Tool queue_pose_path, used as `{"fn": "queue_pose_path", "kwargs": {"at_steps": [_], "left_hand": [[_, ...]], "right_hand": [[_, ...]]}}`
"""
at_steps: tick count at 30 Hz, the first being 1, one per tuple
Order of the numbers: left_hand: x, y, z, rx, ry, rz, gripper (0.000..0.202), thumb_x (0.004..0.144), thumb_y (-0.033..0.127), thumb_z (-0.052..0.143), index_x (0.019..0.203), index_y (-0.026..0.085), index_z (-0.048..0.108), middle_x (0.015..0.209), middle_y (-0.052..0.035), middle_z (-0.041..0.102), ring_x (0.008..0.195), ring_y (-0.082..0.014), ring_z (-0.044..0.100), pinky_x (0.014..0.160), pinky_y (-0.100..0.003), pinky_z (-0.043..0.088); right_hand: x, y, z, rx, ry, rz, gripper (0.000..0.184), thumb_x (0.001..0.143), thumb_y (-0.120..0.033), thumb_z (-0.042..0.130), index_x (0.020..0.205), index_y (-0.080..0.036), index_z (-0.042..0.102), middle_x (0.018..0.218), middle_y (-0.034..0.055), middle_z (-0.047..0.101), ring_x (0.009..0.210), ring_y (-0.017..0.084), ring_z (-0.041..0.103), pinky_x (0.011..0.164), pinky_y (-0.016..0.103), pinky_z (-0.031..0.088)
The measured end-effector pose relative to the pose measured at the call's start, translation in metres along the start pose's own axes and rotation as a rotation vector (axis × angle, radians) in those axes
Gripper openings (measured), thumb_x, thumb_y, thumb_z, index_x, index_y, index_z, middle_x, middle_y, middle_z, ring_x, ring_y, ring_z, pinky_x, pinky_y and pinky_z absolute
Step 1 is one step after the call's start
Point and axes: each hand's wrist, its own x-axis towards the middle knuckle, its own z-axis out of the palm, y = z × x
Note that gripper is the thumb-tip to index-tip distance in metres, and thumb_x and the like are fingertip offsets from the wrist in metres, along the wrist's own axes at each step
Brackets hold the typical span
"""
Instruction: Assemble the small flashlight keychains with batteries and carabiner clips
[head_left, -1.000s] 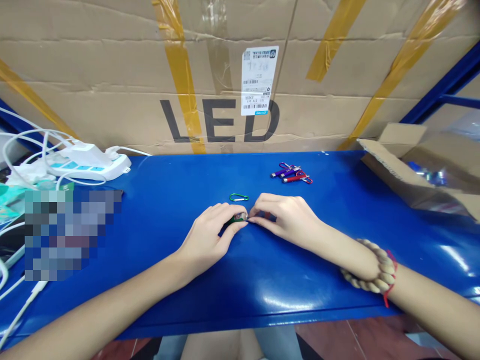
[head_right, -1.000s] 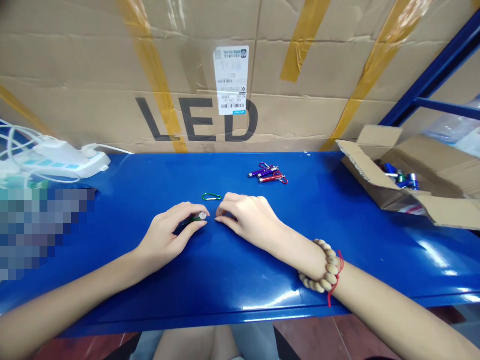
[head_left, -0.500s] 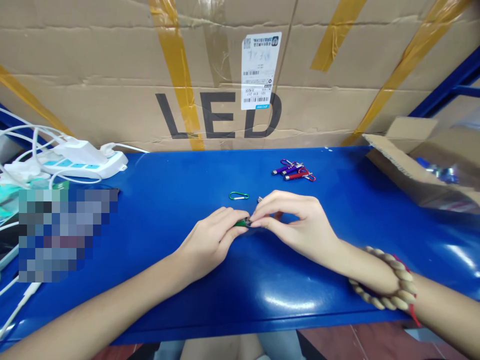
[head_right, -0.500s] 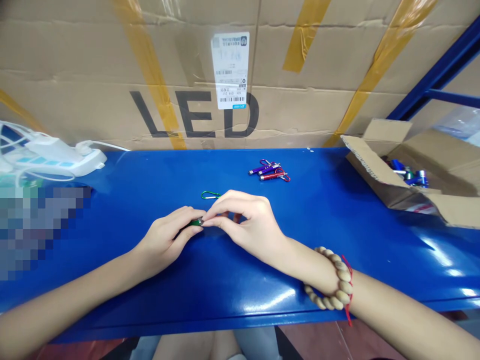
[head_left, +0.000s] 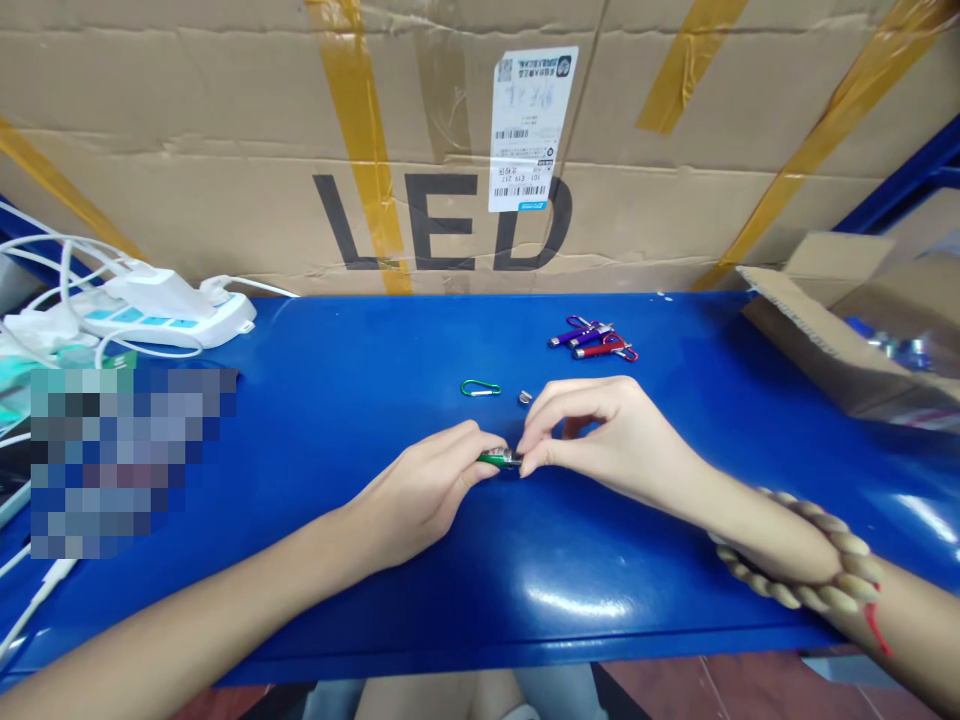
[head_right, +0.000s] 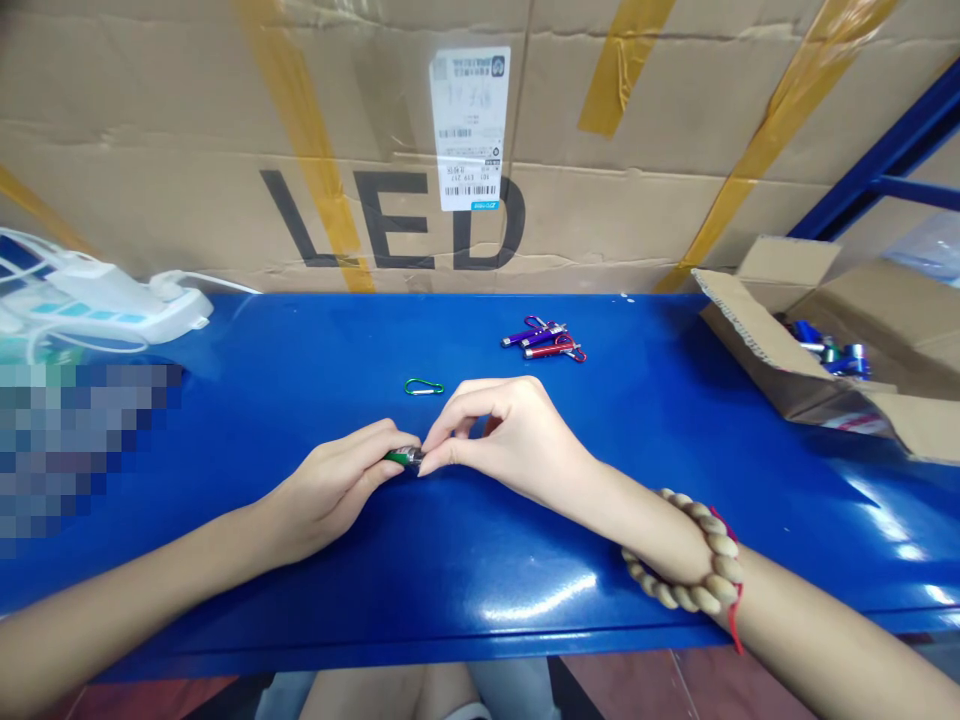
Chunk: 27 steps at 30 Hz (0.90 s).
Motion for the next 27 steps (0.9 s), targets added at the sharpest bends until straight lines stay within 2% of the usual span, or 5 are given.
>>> {"fn": "queue_pose_path", "kwargs": {"at_steps": [6, 10, 14, 20, 27], "left_hand": [[-0.006, -0.001, 0.002, -0.035, -0.021, 0.031, 0.024, 0.092, 0.022, 0.032, 0.097, 0.018, 0.055, 0.078, -0.0027, 0.06, 0.07, -0.0112, 0.058, 0.063, -0.02, 0.046], [-0.007, -0.001, 0.003, -0.008, -0.015, 0.027, 0.025, 0.092, 0.023, 0.032, 0.094, 0.019, 0.056, 0.076, -0.002, 0.059, 0.068, -0.011, 0.058, 0.062, -0.019, 0.046], [-0.007, 0.0, 0.005, 0.071, 0.083, 0.056, 0.024, 0.092, 0.022, 0.033, 0.094, 0.017, 0.057, 0.073, -0.0021, 0.059, 0.065, -0.0105, 0.057, 0.06, -0.019, 0.045], [-0.005, -0.001, 0.004, 0.2, 0.148, 0.071, 0.028, 0.092, 0.023, 0.033, 0.092, 0.017, 0.06, 0.072, -0.0028, 0.061, 0.066, -0.011, 0.057, 0.064, -0.021, 0.046], [-0.003, -0.005, 0.006, 0.208, 0.21, 0.119, 0.024, 0.091, 0.019, 0.039, 0.097, 0.017, 0.061, 0.081, -0.0037, 0.065, 0.071, -0.0112, 0.058, 0.069, -0.022, 0.048]], "right_hand": [[-0.003, 0.0, 0.003, -0.008, -0.018, -0.077, 0.031, 0.077, -0.044, 0.061, 0.061, -0.019, 0.068, 0.066, 0.0032, 0.065, 0.062, 0.012, 0.059, 0.057, 0.024, 0.047], [-0.005, 0.003, 0.009, -0.018, 0.013, -0.059, 0.03, 0.077, -0.042, 0.061, 0.061, -0.018, 0.067, 0.064, 0.0029, 0.066, 0.061, 0.011, 0.059, 0.053, 0.022, 0.045], [-0.007, 0.007, 0.017, 0.095, 0.045, 0.123, 0.027, 0.072, -0.041, 0.066, 0.063, -0.016, 0.067, 0.061, 0.0027, 0.065, 0.053, 0.01, 0.058, 0.042, 0.019, 0.041], [-0.006, 0.013, 0.024, 0.46, -0.117, 0.5, 0.031, 0.061, -0.042, 0.073, 0.07, -0.013, 0.067, 0.047, -0.001, 0.057, 0.036, 0.006, 0.048, 0.027, 0.015, 0.032], [-0.004, 0.012, 0.022, 0.633, -0.157, 0.626, 0.036, 0.052, -0.04, 0.078, 0.067, -0.012, 0.062, 0.052, -0.002, 0.057, 0.039, 0.004, 0.047, 0.026, 0.012, 0.03]]}}
